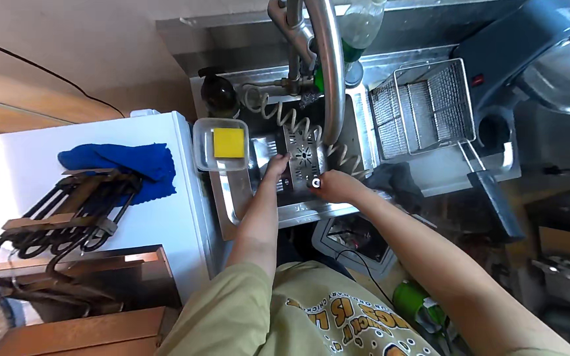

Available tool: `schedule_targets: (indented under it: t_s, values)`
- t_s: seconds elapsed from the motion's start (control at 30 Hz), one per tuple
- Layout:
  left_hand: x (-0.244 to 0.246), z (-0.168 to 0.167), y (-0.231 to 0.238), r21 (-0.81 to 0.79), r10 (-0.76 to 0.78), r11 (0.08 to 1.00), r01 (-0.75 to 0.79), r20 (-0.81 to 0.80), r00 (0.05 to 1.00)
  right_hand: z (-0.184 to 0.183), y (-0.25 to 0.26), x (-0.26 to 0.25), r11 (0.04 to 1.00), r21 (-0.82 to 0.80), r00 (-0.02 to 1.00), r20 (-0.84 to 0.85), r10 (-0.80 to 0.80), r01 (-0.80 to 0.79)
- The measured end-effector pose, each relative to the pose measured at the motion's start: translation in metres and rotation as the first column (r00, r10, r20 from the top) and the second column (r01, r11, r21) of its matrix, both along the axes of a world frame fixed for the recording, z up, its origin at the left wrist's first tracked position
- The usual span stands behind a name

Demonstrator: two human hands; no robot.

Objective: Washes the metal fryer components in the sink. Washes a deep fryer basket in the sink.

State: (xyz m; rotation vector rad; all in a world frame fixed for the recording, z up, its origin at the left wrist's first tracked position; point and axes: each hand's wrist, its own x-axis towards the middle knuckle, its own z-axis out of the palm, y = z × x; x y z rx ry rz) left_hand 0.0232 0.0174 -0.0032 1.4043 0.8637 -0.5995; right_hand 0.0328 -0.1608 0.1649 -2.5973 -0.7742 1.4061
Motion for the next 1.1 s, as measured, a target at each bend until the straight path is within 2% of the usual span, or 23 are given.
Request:
schedule_targets:
  t_s: [0.17, 0.37, 1.1]
  values:
    - [0.001, -0.002, 0.001, 0.021, -0.007, 1.0, 0.007, 0.005, 1.0, -0.003, 0.0, -0.001, 1.0, 0.014, 1.0, 0.007, -0.022, 0.022]
    - [0.001, -0.013, 0.002, 0.069, -0.031, 0.997, 0.029, 0.022, 0.999, 0.006, 0.012, 0.02, 0.982, 0.066, 0.97, 0.155, -0.187, 0.179]
    - [-0.002, -0.02, 0.0, 0.067, -0.006, 0.998, 0.003, 0.046, 0.999, 0.002, 0.01, 0.021, 0.981, 0.03, 0.967, 0.163, -0.193, 0.191]
